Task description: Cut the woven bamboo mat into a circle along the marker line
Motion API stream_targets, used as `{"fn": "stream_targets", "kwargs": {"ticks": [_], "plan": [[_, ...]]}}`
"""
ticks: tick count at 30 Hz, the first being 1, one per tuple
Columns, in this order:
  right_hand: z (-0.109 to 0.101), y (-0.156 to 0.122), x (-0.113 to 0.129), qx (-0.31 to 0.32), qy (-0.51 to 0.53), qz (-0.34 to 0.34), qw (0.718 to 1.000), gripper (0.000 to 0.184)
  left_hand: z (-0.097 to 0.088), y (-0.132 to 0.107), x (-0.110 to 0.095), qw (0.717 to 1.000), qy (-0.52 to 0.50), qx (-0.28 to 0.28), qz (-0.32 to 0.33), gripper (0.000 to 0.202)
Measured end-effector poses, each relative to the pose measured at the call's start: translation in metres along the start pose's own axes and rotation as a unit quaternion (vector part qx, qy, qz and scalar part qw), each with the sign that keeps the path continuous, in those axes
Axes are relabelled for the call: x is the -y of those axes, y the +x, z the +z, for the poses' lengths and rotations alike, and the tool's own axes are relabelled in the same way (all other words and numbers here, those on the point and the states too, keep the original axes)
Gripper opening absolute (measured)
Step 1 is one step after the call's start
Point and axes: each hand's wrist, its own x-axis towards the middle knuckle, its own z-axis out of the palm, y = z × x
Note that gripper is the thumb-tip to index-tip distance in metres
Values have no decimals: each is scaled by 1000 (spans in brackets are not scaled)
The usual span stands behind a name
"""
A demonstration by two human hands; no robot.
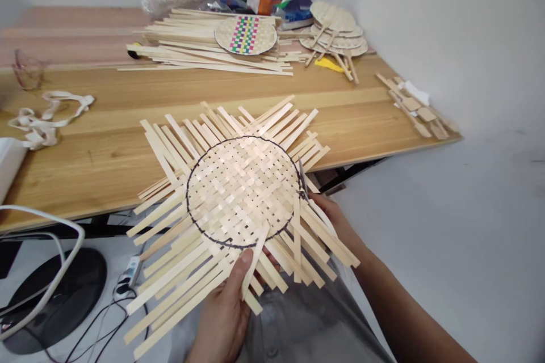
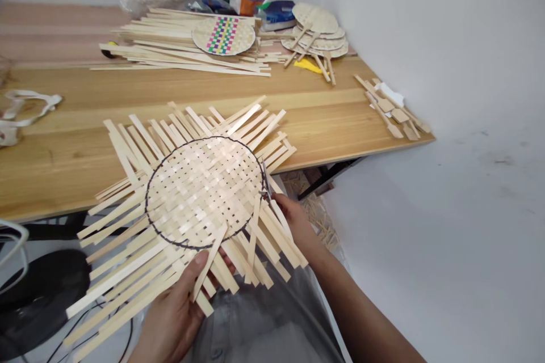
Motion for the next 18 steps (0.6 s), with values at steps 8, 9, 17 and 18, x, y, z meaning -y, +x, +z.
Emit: {"fn": "stream_targets", "kwargs": {"ticks": [8,9,17,18], "plan": [[1,0,0,-28,-17,26,999,35,1,0,0,998,-53,16,-14,18],[2,0,0,-33,-21,29,999,35,2,0,0,998,-56,16,-17,18],[1,0,2,-46,-27,50,997,33,4,2,0,998,-63,12,-15,17],[1,0,2,-48,-27,53,997,33,4,2,1,998,-59,16,-12,17]]}}
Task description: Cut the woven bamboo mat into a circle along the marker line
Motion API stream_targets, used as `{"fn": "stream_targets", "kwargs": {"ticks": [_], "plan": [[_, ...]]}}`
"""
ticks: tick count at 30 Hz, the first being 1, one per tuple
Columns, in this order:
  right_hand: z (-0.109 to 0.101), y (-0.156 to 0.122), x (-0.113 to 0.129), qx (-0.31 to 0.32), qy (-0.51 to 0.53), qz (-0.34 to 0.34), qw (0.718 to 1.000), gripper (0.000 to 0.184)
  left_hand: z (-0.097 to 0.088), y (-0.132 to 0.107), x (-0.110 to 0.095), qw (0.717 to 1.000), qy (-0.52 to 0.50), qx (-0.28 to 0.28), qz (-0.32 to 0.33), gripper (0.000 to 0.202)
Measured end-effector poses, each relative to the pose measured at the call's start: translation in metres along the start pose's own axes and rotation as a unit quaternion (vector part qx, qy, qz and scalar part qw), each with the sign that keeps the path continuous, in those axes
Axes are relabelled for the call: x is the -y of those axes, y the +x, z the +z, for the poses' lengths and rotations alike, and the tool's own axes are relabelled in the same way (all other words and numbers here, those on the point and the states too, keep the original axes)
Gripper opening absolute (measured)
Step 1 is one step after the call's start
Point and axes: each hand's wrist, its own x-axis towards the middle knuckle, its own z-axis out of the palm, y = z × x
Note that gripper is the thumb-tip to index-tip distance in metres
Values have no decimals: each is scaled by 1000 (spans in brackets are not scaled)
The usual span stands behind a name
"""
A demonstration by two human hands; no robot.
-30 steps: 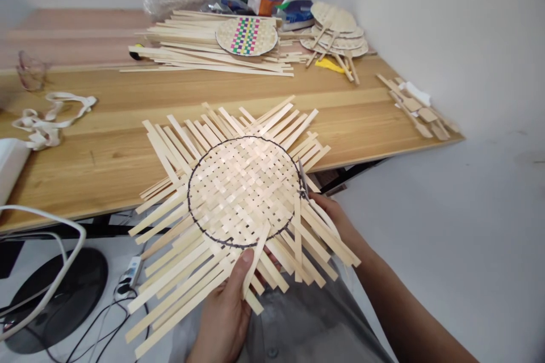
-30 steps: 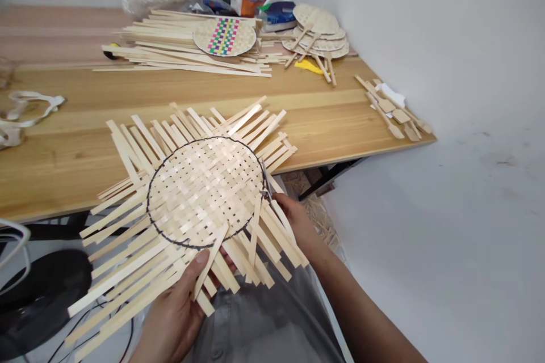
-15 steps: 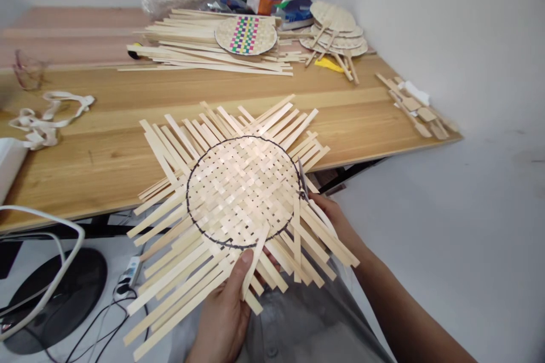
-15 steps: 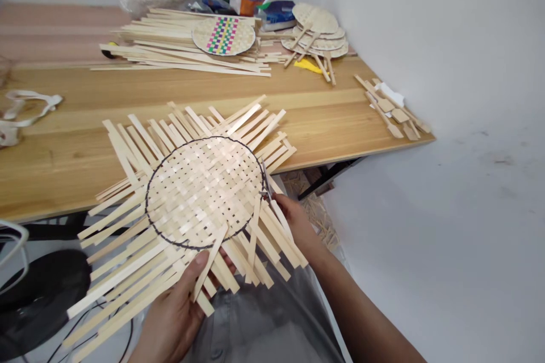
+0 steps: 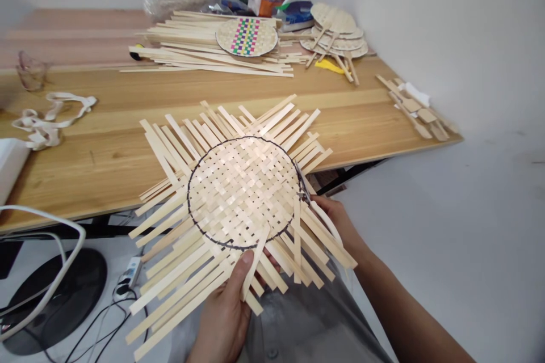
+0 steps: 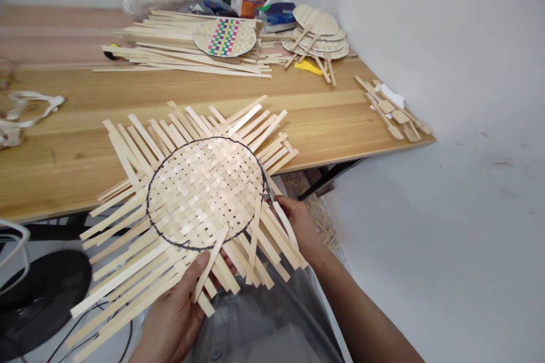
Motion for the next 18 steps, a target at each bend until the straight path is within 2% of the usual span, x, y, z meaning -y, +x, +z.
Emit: {"fn": "stream_targets", "kwargs": {"ticks": [5,11,15,18], "plan": [[1,-1,1,-9,16,13,1000,30,-2,1,0,1000,21,11,10,20],[3,-3,1,-1,26,23,999,28,1,-3,-1,1000,19,12,-20,22],[2,-2,2,6,9,24,1000,31,1,-3,-1,1000,8,-1,-2,17],[-2,-3,7,23,-4,17,1000,32,1,-3,-1,1000,6,-3,3,21]]}}
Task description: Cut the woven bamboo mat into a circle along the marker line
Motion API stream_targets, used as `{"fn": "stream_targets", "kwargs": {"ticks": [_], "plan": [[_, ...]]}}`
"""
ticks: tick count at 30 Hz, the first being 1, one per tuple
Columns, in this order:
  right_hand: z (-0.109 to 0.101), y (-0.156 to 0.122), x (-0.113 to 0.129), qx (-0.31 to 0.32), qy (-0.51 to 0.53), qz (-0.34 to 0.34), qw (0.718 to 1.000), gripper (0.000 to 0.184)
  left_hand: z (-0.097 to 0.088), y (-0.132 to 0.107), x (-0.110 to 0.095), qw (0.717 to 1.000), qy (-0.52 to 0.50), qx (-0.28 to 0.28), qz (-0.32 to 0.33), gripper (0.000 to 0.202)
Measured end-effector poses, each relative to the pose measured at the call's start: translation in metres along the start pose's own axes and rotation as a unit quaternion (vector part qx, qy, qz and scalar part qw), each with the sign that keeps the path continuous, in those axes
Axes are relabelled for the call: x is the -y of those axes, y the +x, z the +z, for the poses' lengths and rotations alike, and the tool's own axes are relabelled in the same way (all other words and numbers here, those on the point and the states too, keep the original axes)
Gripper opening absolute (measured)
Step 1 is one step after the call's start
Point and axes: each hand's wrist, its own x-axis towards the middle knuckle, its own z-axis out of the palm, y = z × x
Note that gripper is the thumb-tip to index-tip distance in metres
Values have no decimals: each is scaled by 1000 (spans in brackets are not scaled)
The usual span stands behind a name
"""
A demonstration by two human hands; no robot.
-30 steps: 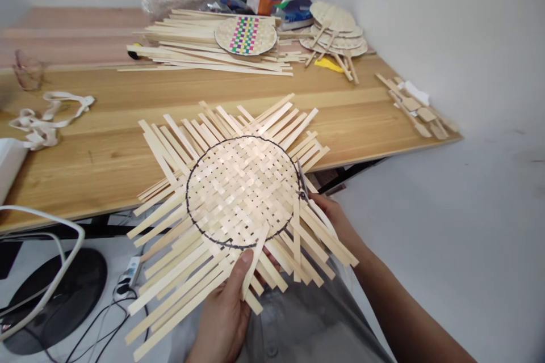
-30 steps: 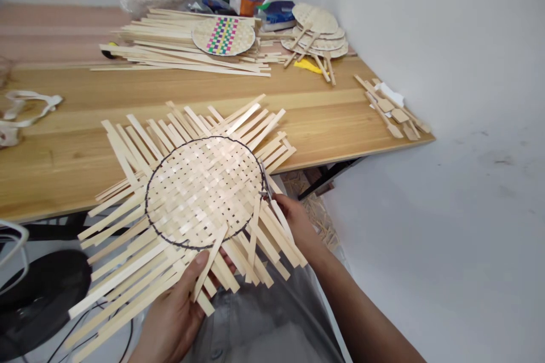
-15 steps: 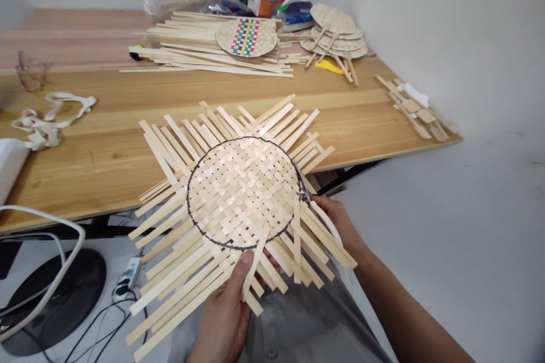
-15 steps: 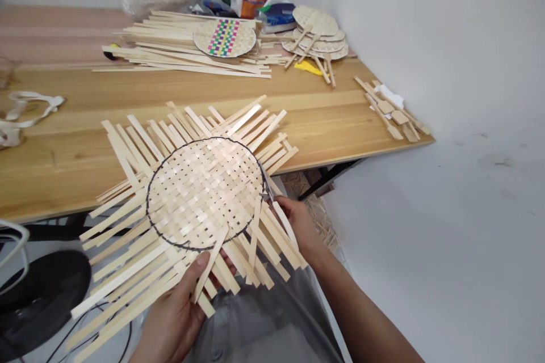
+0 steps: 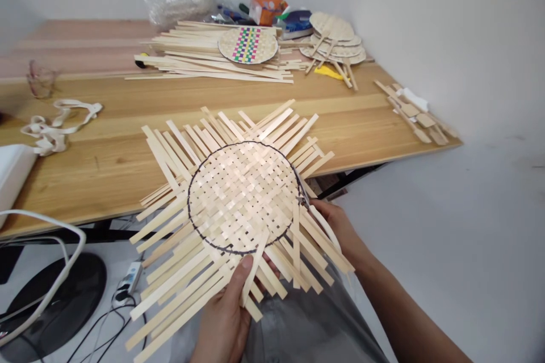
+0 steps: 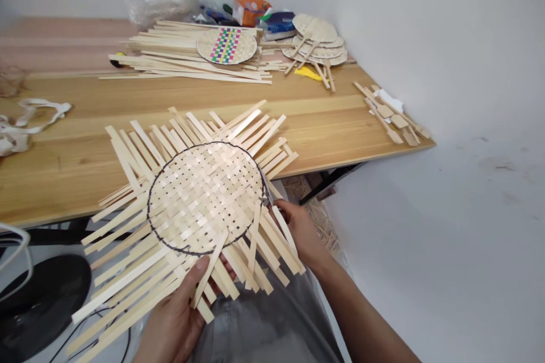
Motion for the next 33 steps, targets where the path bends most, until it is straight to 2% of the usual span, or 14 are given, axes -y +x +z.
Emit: {"fn": "stream_targets", "kwargs": {"ticks": [5,8,13,17,25,33], "plan": [[-3,-1,4,16,-12,-8,1000,45,-2,-3,-4,1000,-3,-15,2,31],[-2,2,3,31,-8,-15,999,46,-4,-6,-7,999,18,-28,-2,32],[-2,7,7,77,-4,-73,994,42,-8,-5,-6,1000,-5,-16,-11,26],[-6,10,6,92,-19,-80,992,43,-11,-4,-5,1000,28,-5,-1,18],[6,14,-7,28,20,-49,998,42,-10,-3,-6,1000,20,11,-10,19],[8,11,2,16,5,-38,999,41,-10,-4,-7,1000,-4,14,-9,19]]}}
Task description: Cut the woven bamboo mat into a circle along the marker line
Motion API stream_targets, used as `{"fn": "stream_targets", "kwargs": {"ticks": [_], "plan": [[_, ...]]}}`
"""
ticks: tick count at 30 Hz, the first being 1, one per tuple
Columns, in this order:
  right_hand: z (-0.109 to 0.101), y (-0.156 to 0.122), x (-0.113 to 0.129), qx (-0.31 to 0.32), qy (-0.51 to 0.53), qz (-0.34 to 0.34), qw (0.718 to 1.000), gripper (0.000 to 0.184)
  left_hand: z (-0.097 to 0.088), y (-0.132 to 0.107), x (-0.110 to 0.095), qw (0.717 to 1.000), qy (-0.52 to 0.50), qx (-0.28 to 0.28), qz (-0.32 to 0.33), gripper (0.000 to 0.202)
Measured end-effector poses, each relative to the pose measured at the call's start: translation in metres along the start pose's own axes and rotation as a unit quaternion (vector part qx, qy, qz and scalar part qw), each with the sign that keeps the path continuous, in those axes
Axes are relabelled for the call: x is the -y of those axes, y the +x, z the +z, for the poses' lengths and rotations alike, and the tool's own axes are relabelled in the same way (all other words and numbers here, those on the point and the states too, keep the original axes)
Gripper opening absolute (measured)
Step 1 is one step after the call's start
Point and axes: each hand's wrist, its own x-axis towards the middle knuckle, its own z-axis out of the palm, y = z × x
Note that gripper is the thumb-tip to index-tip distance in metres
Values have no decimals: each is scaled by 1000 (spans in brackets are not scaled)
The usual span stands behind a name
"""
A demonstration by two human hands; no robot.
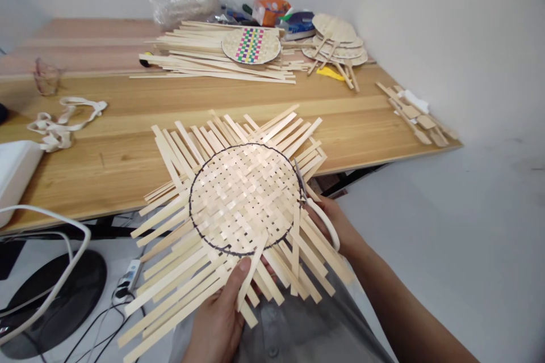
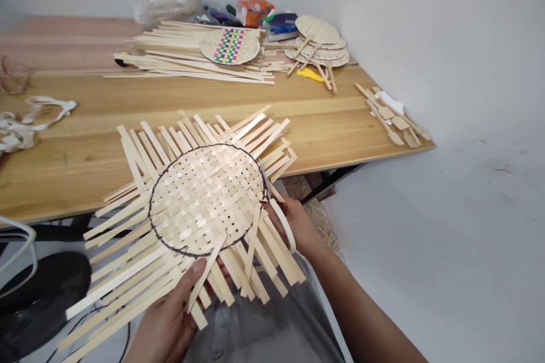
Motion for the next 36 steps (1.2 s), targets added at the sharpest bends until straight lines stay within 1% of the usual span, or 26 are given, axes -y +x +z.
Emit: {"fn": "stream_targets", "kwargs": {"ticks": [4,8,11,14,18,21,24,27,32,36], "plan": [[4,0,-2,-32,-3,17,999,48,0,2,2,1000,24,-6,1,21],[5,-2,0,-36,-23,4,999,48,1,1,1,1000,0,-5,5,31],[4,-3,3,-36,-37,-9,999,48,1,-1,0,1000,6,-16,0,34],[4,-3,5,-39,-46,-15,998,49,-1,-2,0,1000,9,-16,0,32],[3,-4,4,-47,-68,-16,996,51,-4,0,3,1000,28,-5,-8,21],[2,-4,1,-52,-81,-15,995,51,-6,3,5,1000,29,4,-12,20],[0,-4,-1,-41,-85,-8,996,49,-6,3,5,1000,4,9,-13,16],[-3,-7,1,-31,-72,15,997,45,-6,2,4,1000,-2,1,-18,15],[-14,-14,10,33,-35,64,997,44,-3,1,1,1000,-1,6,-23,17],[-26,-20,15,57,0,97,994,48,-3,0,-3,1000,6,-4,-20,19]]}}
